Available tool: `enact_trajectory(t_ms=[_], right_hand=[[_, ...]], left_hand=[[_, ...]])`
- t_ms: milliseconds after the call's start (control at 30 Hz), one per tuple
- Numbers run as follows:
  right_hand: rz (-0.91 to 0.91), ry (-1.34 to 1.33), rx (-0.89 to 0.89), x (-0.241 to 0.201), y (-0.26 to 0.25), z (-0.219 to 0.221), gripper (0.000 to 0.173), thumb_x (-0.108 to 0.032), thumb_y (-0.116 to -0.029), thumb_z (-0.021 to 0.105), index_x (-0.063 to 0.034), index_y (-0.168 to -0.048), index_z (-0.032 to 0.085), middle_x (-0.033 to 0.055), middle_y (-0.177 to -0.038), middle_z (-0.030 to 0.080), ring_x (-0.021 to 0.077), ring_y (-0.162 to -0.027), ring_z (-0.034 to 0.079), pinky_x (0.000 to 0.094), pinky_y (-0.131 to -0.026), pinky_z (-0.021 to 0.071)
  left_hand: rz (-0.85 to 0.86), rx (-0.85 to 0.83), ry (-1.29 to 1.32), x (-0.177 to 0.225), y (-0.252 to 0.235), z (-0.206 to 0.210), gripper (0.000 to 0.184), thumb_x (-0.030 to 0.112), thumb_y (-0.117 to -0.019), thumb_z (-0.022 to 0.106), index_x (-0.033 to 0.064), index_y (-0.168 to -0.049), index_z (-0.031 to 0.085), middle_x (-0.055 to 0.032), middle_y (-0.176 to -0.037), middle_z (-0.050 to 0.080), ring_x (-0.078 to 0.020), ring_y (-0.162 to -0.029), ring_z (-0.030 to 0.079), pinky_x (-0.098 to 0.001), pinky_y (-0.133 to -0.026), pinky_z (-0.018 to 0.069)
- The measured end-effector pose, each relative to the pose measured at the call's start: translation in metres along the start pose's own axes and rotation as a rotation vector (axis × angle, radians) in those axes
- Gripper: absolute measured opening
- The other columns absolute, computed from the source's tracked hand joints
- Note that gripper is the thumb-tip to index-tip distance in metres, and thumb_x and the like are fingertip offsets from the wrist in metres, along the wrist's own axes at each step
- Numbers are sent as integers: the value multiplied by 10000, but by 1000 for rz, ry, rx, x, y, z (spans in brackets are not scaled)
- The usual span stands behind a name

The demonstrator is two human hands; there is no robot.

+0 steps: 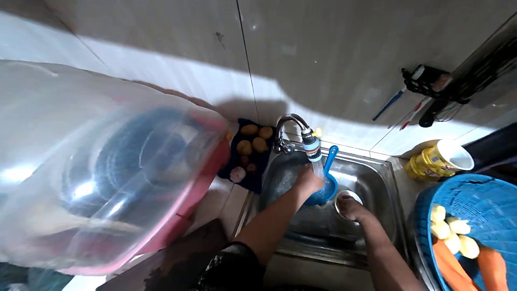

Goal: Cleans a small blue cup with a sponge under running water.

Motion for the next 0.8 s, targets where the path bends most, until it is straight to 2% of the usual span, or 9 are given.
enact_trajectory(t_ms=[67, 133, 300, 367, 467, 533, 633, 733, 800], right_hand=[[-17, -75, 10, 15, -4, 4, 731, -431, -693, 878, -273, -1362, 631, 53, -1325, 661, 254, -1220, 623, 552, -1026, 524], [-14, -97, 110, 32, -14, 19, 692, -444, -684, 885, -290, -1319, 657, 32, -1325, 659, 234, -1219, 622, 518, -1014, 536], [109, 28, 364, 38, -20, 47, 586, -498, -744, 820, -404, -1294, 639, 100, -1481, 521, 388, -1265, 554, 660, -974, 505], [100, 68, 426, 41, -25, 51, 594, -562, -743, 798, -410, -1293, 632, 103, -1447, 550, 377, -1237, 578, 646, -954, 524], [52, -60, 554, 48, -29, 50, 623, -518, -724, 810, -318, -1291, 648, 25, -1239, 688, 226, -1081, 682, 508, -866, 605], [191, -347, 597, 25, -17, 26, 642, -485, -733, 844, -253, -1279, 599, 17, -1081, 721, 180, -954, 714, 470, -776, 633], [203, -631, 812, -15, -13, 0, 793, -445, -676, 919, -220, -1322, 519, 19, -1083, 687, 151, -926, 695, 424, -717, 638], [-100, -664, 916, -101, -2, -33, 676, -247, -733, 904, -172, -1283, 517, 15, -1157, 654, 118, -1034, 669, 338, -820, 633], [-161, -562, 960, -139, -16, -46, 535, -265, -726, 895, -174, -1161, 597, 32, -1193, 623, 143, -1107, 625, 331, -912, 586]], left_hand=[[58, 86, -48, 7, -6, 3, 864, 793, -691, 681, 264, -1370, 605, 1, -1377, 630, -221, -1307, 547, -565, -1141, 389], [102, 126, -63, 13, -12, 0, 948, 843, -624, 687, 237, -1350, 620, -7, -1376, 626, -211, -1305, 544, -529, -1148, 392], [152, 145, -8, 29, -10, -14, 984, 790, -576, 747, 205, -1353, 602, -29, -1353, 626, -185, -1280, 550, -451, -1136, 420], [166, 177, 49, 26, -4, -8, 925, 740, -618, 764, 205, -1354, 597, -22, -1352, 626, -166, -1283, 548, -418, -1133, 428], [66, 161, 151, 20, 5, 2, 830, 684, -676, 782, 236, -1350, 598, 23, -1331, 639, -117, -1249, 573, -377, -1094, 474], [-33, 148, 216, 7, 7, 13, 788, 674, -683, 790, 259, -1329, 612, 49, -1274, 662, -89, -1174, 613, -360, -1021, 539], [-119, 148, 256, -14, 5, 26, 766, 714, -700, 760, 252, -1298, 632, 48, -1192, 695, -101, -1104, 650, -405, -967, 574], [-198, 129, 490, -20, 5, 41, 675, 713, -708, 788, 286, -1217, 670, 73, -1056, 732, -87, -971, 696, -417, -861, 622], [-256, 69, 725, -15, 10, 40, 556, 622, -761, 812, 300, -1195, 683, 64, -1046, 739, -102, -961, 706, -422, -847, 627]])
Point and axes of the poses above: each hand's wrist, its own y-axis away from the middle knuckle, its own z-axis out of the palm, x = y × z, the point moved 1 cm from there along -y, towards the middle knuckle
